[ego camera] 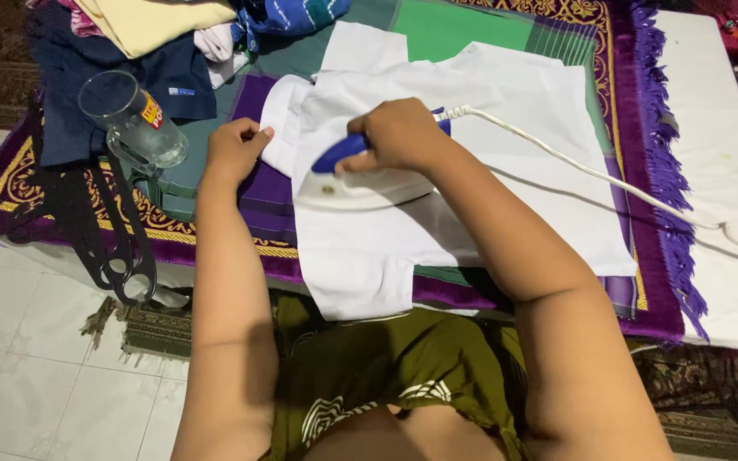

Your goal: Iron and fold a white shirt on a floor mat

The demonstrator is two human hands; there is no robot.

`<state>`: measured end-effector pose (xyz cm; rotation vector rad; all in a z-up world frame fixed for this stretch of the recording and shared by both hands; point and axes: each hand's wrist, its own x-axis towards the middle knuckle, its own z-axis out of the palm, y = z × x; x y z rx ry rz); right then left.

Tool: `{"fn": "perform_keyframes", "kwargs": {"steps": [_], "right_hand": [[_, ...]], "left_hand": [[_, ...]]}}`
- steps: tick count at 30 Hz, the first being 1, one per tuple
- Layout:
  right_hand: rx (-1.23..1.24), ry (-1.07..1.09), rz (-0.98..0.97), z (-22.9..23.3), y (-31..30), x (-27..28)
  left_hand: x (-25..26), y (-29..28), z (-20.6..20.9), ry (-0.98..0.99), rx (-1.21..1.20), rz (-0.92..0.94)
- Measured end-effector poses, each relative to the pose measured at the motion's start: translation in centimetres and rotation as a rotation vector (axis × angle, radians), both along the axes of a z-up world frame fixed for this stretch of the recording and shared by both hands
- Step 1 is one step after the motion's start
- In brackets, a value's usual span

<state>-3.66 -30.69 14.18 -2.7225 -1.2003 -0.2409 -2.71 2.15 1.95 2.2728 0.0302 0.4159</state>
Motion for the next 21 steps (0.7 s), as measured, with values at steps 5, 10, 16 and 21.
{"fn": "perform_keyframes", "kwargs": {"steps": [5, 10, 16, 21], "right_hand": [[-0.087, 0.08, 0.048, 1.1, 0.8, -1.4], [-0.068, 0.006, -0.039, 0.1, 0.4, -1.7], [-0.216, 0.119, 0.082, 1.7, -4.8, -4.6], [-0.49, 0.381, -0.25, 3.0, -12.8, -6.6]], "left_hand": [[0.0, -0.1, 0.3, -0.045, -0.01, 0.021], [0.2, 0.2, -0.5, -0.07, 0.024, 0.006], [-0.3, 0.0, 0.2, -0.018, -0.014, 0.001], [-1.5, -1.2, 1.5, 0.045, 0.022, 0.059]]}}
